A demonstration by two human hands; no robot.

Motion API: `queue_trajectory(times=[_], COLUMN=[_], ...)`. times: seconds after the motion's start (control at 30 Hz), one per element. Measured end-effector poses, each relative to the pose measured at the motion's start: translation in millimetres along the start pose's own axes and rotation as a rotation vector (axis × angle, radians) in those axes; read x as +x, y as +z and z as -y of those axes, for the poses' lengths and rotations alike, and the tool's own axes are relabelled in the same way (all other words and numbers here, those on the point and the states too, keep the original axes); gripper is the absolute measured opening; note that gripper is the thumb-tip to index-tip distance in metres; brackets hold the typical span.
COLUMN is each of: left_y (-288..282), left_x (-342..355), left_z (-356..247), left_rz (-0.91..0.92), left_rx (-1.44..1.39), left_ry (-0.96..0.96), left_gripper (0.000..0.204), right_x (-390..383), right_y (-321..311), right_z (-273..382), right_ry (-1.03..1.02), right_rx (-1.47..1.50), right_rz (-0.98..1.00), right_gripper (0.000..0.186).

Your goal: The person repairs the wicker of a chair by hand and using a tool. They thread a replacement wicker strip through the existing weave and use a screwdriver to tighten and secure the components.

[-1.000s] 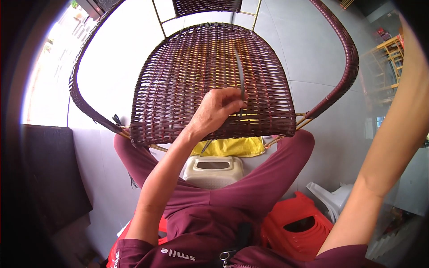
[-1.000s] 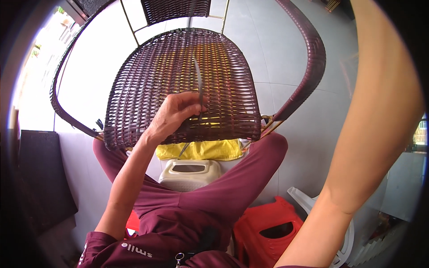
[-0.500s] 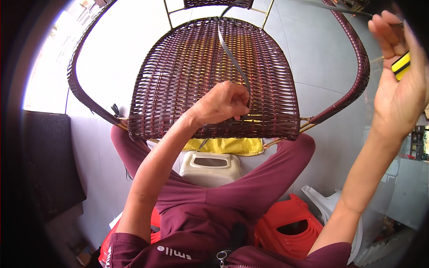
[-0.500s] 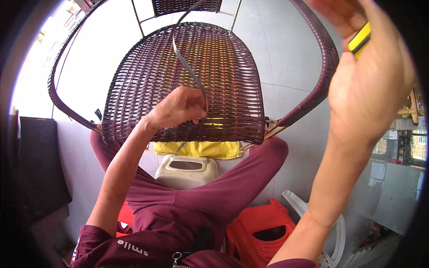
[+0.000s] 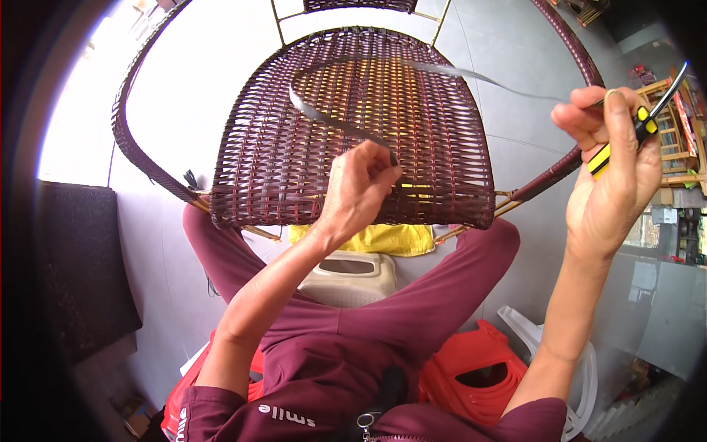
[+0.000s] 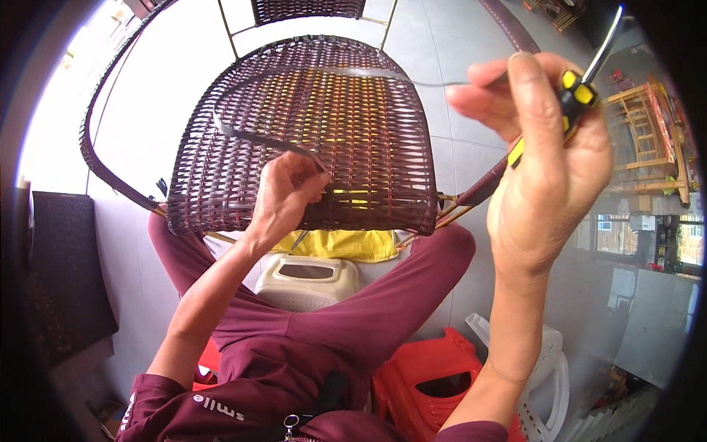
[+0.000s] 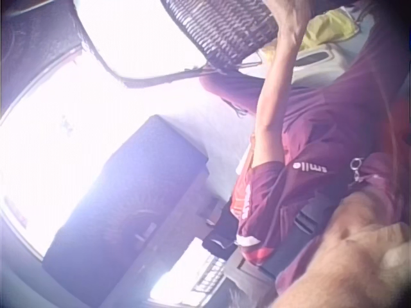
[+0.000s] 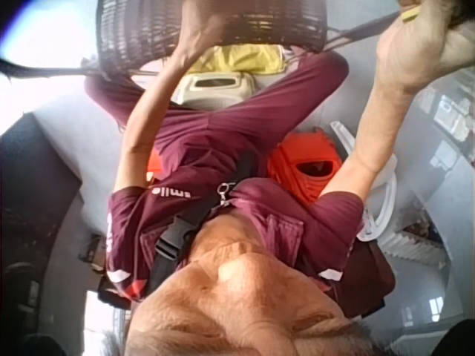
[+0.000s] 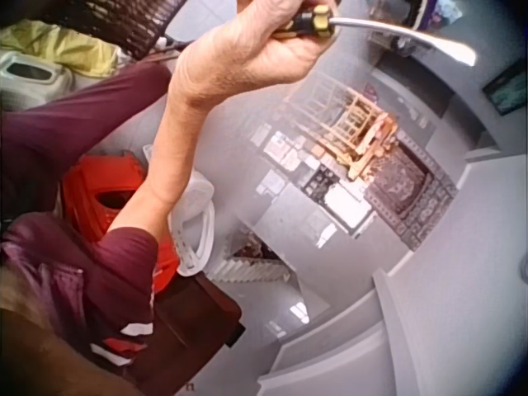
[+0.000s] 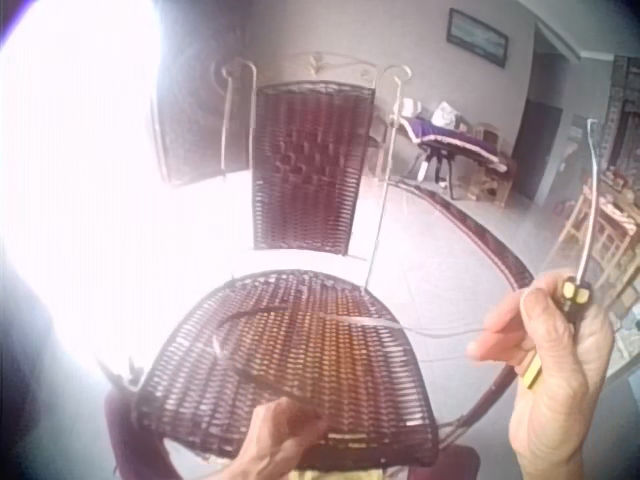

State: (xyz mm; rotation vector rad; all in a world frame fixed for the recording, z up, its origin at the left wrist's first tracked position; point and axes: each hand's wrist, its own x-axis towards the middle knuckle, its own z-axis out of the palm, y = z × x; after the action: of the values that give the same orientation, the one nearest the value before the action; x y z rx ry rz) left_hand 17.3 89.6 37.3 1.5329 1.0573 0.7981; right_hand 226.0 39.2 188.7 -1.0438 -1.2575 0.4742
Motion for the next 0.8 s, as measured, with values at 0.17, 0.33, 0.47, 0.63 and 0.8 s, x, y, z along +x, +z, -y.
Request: queue_trajectory(times=[0.17,0.33,0.47,0.63,0.8], left_y=[-11,-2,5,2,-12], left_x=[15,5,11,14,8], left_z=[-16,-27,-29,-15,-7], left_rz=[0.091,0.108,0.156,0.177,0.275], left_rx=[0.133,0.325,0.556,0.336,-0.007], left_ry=[0.034,-0.032,-0.047,0.063,-0.024], left_gripper=[0.029,0.032,0.021,0.015,0.013], right_x=[-23,-31,-32,-35,-41], right_y=[9,11,13,14,14], right_z=[-4,-7,-9,-13,-20], right_ry=[0.072,0.049,0.036,0.048,0.066], right_rx=[-0.003,0.009,0.002,0.028,0.062], right_rz=[-0.087,-0.155,-0.090,-0.103,-0.133], right_gripper=[0.010,0.009,0.011,0.011,0.007])
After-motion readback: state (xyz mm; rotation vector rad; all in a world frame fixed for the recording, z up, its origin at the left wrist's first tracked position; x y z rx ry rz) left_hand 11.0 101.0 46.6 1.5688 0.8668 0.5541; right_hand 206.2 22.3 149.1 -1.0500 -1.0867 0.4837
